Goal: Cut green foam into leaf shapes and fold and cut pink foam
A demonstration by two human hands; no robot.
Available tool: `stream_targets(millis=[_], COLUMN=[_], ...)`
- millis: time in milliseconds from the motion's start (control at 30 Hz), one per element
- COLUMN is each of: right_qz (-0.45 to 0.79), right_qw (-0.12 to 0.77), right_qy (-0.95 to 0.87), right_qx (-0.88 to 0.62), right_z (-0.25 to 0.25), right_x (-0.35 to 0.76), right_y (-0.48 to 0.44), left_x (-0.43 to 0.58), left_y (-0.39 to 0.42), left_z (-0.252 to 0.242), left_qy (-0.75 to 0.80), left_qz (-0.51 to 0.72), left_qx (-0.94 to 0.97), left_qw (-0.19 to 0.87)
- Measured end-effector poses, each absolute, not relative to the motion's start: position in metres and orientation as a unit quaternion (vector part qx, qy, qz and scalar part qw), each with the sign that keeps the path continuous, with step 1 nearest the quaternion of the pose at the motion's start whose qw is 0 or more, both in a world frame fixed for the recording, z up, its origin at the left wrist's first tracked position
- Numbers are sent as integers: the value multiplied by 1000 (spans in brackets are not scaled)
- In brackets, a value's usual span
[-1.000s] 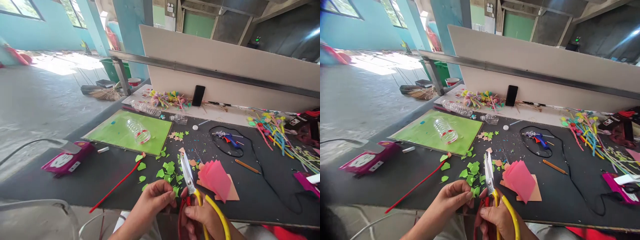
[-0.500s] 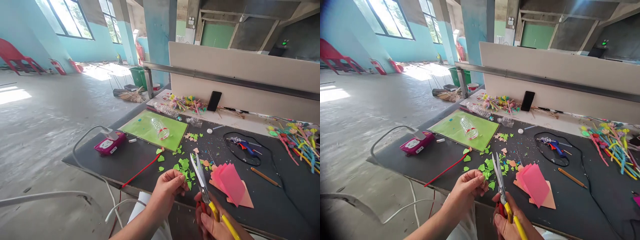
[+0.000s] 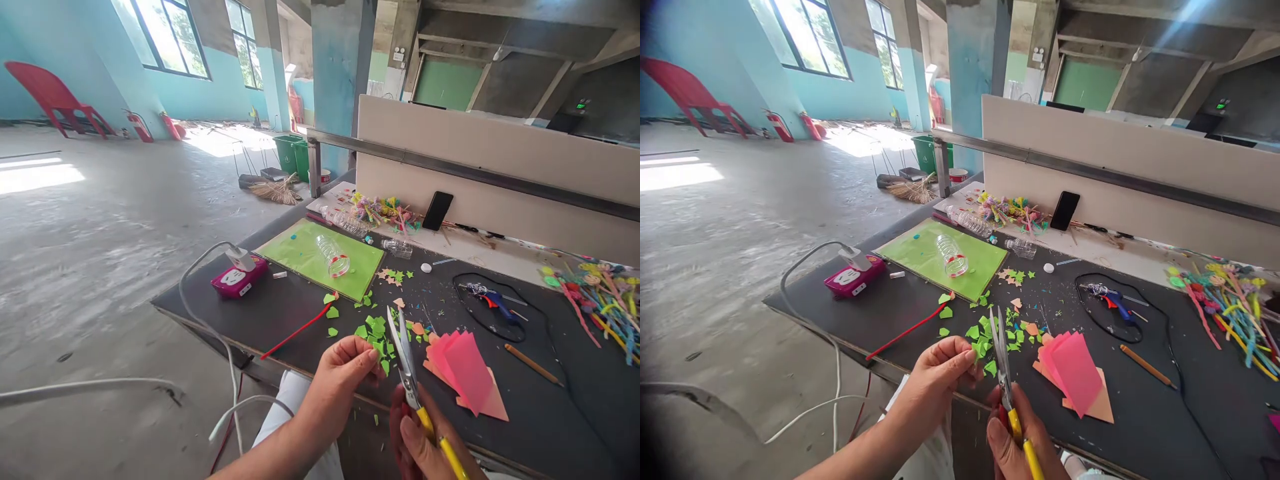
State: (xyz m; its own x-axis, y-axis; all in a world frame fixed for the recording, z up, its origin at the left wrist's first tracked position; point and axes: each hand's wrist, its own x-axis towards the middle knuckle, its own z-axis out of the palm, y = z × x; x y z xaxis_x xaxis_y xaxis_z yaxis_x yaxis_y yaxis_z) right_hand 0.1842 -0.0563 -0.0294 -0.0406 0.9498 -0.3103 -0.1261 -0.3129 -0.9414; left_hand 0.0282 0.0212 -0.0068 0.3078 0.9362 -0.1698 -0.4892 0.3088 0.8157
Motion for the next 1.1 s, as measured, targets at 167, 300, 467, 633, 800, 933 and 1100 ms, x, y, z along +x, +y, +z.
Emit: stream_targets(millis=[167,300,467,633,800,933,1100], right_qz=[603,596,582,607,601,571,557], right_qw=[410,395,462,456,426,432,446], right_qy=[-400,-420,-408,-406,-396,-403,-403], right_qx=[-555,-560,-531,-509,-548,-570,-573], right_z=[-23,-24,-22,-16,-10,-14,-20], right_x=[190,190,189,188,183,183,186], right_y=[-53,-53,-47,-48,-51,-50,-49], left_x=[17,3,-6,5,13,10,5], left_y=[22,27,27,18,13,15,9], left_z=[-9,-6,0,-3,-10,-21,-34], left_qy=[328,312,320,332,331,313,275], left_qz=[439,364,233,147,115,136,209], left_qx=[393,432,460,497,522,502,383], left_qw=[739,764,795,788,777,795,857])
